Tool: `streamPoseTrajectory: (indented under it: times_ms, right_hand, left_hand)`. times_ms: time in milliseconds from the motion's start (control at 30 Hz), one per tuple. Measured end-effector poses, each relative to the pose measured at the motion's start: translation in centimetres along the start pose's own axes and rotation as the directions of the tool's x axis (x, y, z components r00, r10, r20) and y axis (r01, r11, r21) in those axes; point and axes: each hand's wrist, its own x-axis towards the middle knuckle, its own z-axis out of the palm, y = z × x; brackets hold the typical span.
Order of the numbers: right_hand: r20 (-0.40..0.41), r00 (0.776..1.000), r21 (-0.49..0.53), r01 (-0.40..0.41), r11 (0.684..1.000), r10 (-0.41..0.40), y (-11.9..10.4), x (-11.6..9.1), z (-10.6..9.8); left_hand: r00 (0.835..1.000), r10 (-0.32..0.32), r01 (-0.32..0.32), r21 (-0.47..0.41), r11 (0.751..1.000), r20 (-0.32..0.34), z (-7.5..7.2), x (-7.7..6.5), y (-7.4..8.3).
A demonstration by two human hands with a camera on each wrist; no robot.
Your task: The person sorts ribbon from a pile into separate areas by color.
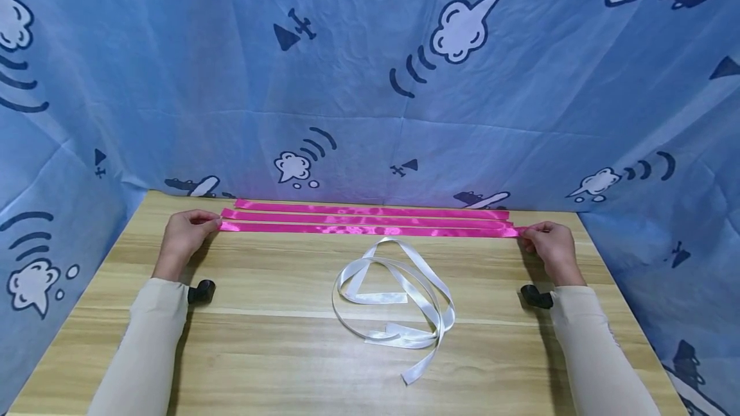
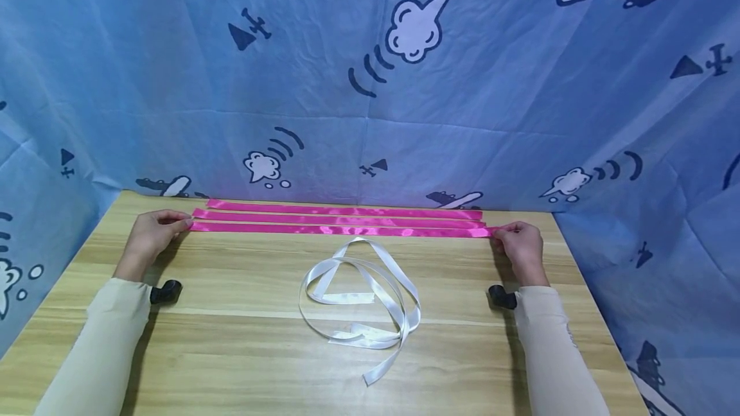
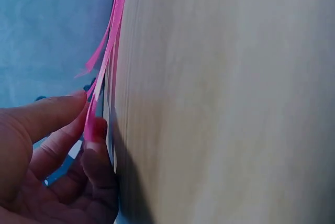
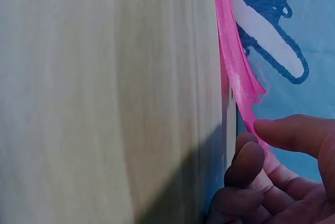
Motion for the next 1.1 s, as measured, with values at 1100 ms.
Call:
streamPoseTrajectory:
  times_ms: [1100]
  right_hand:
    - [0.093,0.902,-0.123,0.43,0.895,-0.421,-3.1,-5.9,2.6]
  left_hand:
    - [0.958,0.284,-0.284,-0.014,0.959,0.025,1.9,-4.2,4.4]
